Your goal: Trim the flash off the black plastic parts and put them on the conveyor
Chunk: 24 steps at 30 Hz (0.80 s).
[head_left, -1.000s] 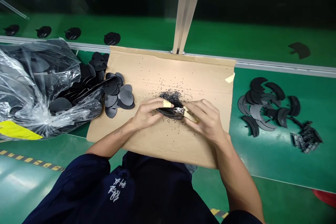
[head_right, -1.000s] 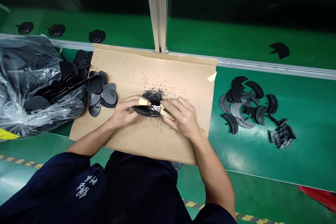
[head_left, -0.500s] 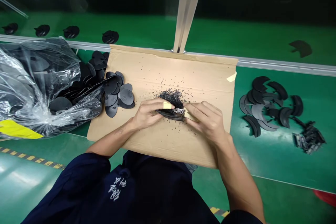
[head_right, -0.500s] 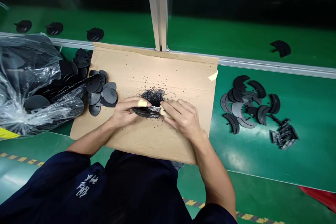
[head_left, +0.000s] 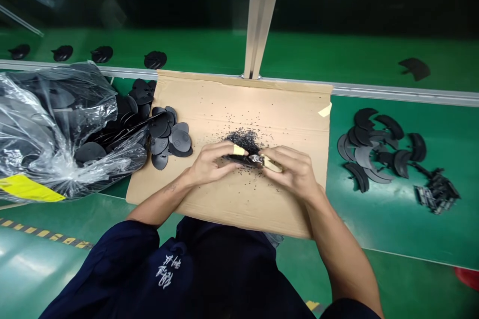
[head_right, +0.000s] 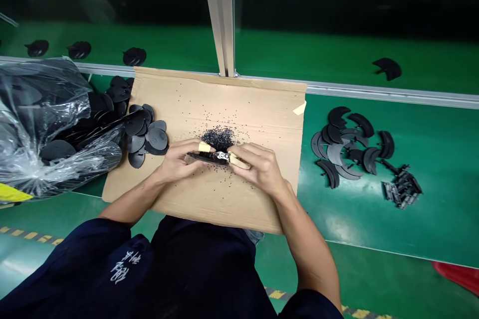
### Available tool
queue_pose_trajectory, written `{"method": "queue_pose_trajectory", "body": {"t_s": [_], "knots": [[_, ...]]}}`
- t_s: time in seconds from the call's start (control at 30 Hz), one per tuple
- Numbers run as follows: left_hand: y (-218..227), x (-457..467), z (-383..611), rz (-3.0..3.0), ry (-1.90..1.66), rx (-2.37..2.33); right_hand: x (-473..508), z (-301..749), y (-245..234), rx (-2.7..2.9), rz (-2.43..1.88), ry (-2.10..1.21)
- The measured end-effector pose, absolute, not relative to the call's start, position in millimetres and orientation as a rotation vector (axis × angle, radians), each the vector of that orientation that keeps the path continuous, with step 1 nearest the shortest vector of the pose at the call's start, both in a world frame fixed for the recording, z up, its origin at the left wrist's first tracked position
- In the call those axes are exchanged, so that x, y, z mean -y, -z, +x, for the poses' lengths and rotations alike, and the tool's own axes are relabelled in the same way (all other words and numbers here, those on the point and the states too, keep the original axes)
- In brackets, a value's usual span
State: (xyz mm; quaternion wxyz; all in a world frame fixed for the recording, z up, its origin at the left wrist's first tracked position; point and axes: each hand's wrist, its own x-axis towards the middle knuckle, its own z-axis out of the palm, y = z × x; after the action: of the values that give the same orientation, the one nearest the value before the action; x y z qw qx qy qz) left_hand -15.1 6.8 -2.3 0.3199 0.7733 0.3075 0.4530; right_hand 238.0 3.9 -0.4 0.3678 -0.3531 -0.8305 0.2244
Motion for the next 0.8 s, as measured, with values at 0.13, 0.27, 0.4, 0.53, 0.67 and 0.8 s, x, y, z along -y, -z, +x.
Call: {"method": "queue_pose_trajectory", "body": {"t_s": [0.13, 0.27, 0.4, 0.53, 0.67, 0.8], "knots": [[-0.5, -7.6, -16.1, 2.102, -1.2, -0.804, -7.5, 239.4, 5.5, 2.227, -0.974, -0.35], [1.2, -11.2, -16.9, 2.273, -1.14, -0.824, -8.5, 238.8, 5.7, 2.319, -1.026, -0.139], [-4.0, -17.4, -19.9, 2.28, -1.117, -1.035, -8.8, 235.2, -1.5, 2.145, -1.106, -0.295], [-18.3, -19.4, -11.6, 2.276, -0.891, -0.998, -6.4, 228.1, -5.3, 1.876, -1.088, -0.48], [-33.0, -28.9, 1.7, 2.354, -0.659, -0.838, -3.8, 222.9, -1.6, 1.774, -1.041, -0.444], [-50.4, -74.9, -16.7, 2.416, -0.553, -0.845, -4.7, 225.1, -0.3, 1.725, -1.08, -0.27]]}}
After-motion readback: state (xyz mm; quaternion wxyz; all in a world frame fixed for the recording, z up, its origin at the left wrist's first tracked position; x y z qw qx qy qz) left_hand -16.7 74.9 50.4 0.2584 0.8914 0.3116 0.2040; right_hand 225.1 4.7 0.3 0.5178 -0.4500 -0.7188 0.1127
